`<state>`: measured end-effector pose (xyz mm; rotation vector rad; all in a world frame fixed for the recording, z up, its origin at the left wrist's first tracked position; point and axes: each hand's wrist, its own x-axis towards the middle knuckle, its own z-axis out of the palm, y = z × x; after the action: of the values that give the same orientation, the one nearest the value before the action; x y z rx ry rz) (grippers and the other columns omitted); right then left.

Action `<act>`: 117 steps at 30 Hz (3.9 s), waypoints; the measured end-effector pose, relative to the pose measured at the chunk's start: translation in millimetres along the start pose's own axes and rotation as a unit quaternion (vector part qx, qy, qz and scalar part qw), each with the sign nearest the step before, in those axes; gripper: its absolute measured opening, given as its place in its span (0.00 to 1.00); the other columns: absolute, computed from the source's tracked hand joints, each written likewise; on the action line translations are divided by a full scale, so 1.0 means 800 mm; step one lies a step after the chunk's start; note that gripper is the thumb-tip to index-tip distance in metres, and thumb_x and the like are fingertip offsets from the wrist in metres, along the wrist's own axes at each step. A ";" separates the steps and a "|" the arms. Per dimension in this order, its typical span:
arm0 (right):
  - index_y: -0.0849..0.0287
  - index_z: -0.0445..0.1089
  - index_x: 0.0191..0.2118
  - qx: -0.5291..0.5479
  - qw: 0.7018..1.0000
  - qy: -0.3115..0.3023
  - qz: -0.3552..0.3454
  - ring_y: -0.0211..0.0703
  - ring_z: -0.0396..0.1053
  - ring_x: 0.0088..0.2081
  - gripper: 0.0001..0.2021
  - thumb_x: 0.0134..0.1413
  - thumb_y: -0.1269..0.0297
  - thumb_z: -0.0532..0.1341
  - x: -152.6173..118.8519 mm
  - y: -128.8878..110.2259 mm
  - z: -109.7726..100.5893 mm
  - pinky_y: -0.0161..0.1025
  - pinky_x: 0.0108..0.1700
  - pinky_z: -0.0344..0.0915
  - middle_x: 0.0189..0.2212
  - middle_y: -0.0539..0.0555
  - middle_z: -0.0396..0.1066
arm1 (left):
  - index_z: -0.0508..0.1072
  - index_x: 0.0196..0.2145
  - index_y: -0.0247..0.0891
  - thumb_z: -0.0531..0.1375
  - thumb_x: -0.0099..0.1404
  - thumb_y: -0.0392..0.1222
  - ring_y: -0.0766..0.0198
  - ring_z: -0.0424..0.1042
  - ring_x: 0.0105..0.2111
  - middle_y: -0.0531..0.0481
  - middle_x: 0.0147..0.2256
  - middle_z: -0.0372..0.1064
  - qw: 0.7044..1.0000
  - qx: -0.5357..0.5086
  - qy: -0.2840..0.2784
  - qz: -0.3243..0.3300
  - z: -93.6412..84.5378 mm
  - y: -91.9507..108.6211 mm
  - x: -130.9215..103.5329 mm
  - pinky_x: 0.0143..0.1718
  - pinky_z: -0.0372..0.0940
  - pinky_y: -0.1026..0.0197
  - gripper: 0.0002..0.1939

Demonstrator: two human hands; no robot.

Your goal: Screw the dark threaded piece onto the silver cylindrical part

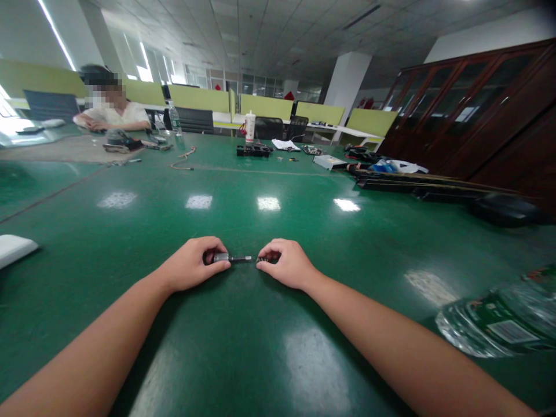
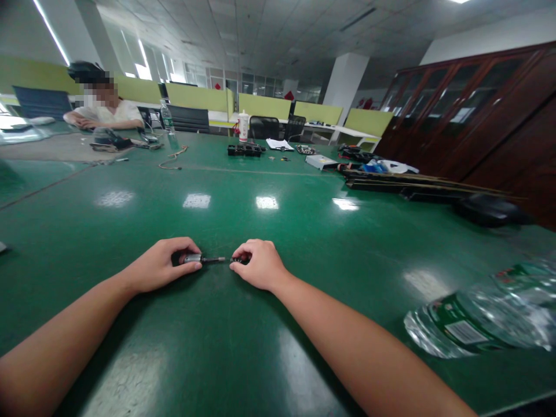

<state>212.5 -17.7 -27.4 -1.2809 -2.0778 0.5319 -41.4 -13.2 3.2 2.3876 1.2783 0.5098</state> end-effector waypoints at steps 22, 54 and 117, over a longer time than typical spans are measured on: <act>0.57 0.78 0.36 0.014 0.997 -0.030 -0.063 0.40 0.69 0.36 0.06 0.50 0.69 0.69 0.002 -0.009 0.005 0.38 0.41 0.63 0.32 0.51 0.76 | 0.74 0.36 0.37 0.62 0.61 0.50 0.62 0.68 0.29 0.51 0.30 0.70 0.999 -0.007 -0.006 0.040 0.004 0.011 -0.002 0.31 0.61 0.63 0.13; 0.58 0.77 0.37 0.027 0.990 -0.061 -0.125 0.40 0.68 0.34 0.06 0.50 0.70 0.67 -0.003 -0.023 0.008 0.37 0.39 0.63 0.30 0.51 0.74 | 0.75 0.38 0.38 0.64 0.57 0.42 0.62 0.69 0.30 0.52 0.31 0.71 0.998 -0.025 -0.023 0.050 0.014 0.023 0.000 0.32 0.61 0.63 0.11; 0.59 0.77 0.33 0.029 0.992 -0.056 -0.113 0.39 0.68 0.31 0.05 0.46 0.69 0.69 -0.005 -0.020 0.007 0.36 0.36 0.62 0.26 0.50 0.73 | 0.75 0.35 0.37 0.65 0.57 0.44 0.64 0.68 0.28 0.52 0.29 0.70 0.997 -0.021 -0.027 0.069 0.015 0.025 0.001 0.31 0.59 0.63 0.10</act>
<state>199.8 -28.4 -22.7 -0.9859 -2.2463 0.5677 -21.1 -24.6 2.9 2.4479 1.0755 0.5044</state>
